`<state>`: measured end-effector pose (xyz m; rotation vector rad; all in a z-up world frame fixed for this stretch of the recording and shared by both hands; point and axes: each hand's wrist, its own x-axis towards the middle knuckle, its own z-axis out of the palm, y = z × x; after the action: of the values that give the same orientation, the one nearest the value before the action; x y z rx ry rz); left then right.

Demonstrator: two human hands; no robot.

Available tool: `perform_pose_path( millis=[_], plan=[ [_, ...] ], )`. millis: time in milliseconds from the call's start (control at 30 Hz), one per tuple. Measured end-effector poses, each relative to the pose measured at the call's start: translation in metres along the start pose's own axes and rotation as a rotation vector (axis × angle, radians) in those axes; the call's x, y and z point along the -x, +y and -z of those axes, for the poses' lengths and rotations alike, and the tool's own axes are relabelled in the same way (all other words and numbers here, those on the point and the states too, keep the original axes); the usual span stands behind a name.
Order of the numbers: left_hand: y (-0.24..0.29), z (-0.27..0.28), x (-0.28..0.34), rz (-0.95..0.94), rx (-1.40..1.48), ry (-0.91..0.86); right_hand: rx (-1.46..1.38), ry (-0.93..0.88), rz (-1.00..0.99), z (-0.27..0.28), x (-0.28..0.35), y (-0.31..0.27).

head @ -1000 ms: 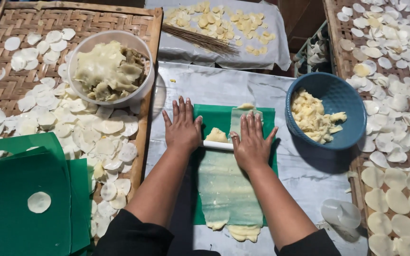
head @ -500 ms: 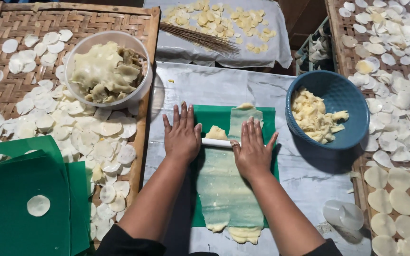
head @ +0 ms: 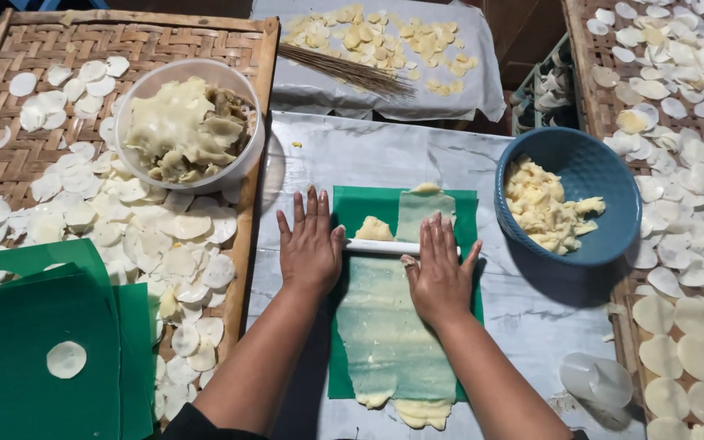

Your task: Rolling out small pieces of dough into thin circles and placing them on a tray

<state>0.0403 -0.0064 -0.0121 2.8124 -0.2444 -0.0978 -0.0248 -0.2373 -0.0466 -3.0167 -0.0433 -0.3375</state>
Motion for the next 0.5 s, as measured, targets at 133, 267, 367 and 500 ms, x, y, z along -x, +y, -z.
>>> perform_pose_path(
  millis=[133,267,367,500],
  plan=[
    [0.001,-0.005,-0.032,0.039,-0.027,-0.008,0.072,-0.095,-0.053,-0.006,-0.033,0.004],
    [-0.002,-0.006,-0.062,0.087,-0.032,-0.039,0.070,-0.185,-0.120,-0.009,-0.066,0.005],
    [-0.003,-0.003,-0.063,0.077,-0.019,-0.038,0.035,-0.180,-0.109,-0.007,-0.065,0.006],
    [0.002,0.011,-0.024,0.030,-0.010,-0.056,0.028,-0.130,-0.061,0.004,-0.023,0.001]
  ],
)
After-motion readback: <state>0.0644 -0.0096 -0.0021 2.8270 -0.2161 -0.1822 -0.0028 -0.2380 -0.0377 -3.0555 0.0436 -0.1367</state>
